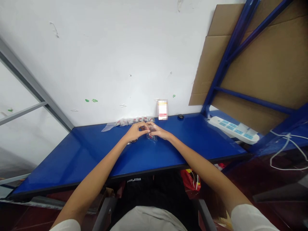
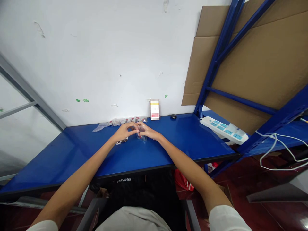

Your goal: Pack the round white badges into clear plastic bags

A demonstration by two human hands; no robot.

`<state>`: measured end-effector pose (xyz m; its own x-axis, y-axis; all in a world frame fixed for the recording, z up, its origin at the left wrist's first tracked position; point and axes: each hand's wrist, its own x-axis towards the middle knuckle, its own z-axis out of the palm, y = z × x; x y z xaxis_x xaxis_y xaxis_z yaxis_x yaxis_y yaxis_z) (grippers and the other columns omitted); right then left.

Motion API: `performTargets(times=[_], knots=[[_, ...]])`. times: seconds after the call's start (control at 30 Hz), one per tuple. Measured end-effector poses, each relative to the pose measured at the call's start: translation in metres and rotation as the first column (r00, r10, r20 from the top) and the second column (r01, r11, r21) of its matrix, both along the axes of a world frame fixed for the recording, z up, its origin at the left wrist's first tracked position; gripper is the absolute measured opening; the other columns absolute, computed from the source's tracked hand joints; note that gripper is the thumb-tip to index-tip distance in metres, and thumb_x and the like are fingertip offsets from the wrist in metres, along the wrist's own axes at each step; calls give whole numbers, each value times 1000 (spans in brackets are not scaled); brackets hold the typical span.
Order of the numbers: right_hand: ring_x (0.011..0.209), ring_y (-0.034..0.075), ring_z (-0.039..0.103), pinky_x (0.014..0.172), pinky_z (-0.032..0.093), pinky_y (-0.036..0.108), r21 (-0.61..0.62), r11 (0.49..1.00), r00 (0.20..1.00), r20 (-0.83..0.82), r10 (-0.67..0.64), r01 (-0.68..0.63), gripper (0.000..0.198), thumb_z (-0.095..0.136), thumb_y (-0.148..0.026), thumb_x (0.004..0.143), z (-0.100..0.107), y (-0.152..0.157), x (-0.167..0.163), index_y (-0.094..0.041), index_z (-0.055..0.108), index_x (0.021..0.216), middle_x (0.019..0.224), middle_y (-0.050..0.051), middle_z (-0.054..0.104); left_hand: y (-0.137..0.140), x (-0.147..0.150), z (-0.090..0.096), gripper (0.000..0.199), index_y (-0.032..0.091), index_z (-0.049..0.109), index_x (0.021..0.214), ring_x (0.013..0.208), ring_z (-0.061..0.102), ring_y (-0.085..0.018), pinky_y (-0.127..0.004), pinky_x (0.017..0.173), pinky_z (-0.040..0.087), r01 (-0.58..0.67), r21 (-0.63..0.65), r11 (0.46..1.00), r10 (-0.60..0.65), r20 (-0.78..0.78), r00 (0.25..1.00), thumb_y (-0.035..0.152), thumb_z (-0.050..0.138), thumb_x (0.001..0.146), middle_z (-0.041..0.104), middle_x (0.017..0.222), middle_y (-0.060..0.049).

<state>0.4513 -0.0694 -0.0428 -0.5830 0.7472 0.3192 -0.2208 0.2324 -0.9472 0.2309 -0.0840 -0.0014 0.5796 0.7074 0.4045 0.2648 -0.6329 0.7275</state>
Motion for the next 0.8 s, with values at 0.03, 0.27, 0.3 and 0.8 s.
performTargets(times=[0.03, 0.27, 0.3, 0.8], knots=[[107, 22, 68, 88, 58, 32, 26, 999, 999, 2, -45, 45, 53, 85, -19, 75, -1, 3, 1, -26, 65, 123, 120, 4, 71, 1, -1, -1, 24, 20, 74, 94, 93, 71, -25, -39, 90, 55, -23, -6, 1000, 23, 18, 1000, 44, 74, 95, 76, 100, -7], [91, 25, 74, 91, 59, 41, 238, 918, 933, 97, -347, 317, 21, 82, -41, 89, -7, 21, 8, -21, 78, 93, 94, 6, 78, 13, -10, -11, 29, 22, 63, 95, 96, 74, -26, -40, 91, 58, -169, -93, 981, 180, 136, 974, 47, 77, 92, 77, 98, -7], [91, 25, 73, 91, 60, 42, 280, 893, 916, 96, -390, 352, 20, 80, -41, 90, -6, 20, 9, -22, 79, 93, 93, 6, 78, 14, -11, -13, 28, 22, 63, 95, 99, 75, -26, -41, 92, 58, -180, -85, 980, 191, 147, 970, 46, 77, 92, 78, 100, -8], [85, 22, 70, 82, 54, 36, 544, 817, 866, 298, -403, 193, 13, 77, -25, 90, -3, 17, 15, -23, 81, 102, 95, 5, 77, 17, -17, -17, 44, 23, 64, 117, 106, 73, -25, -40, 94, 59, -84, -12, 996, 84, 6, 996, 42, 87, 84, 75, 115, -10]])
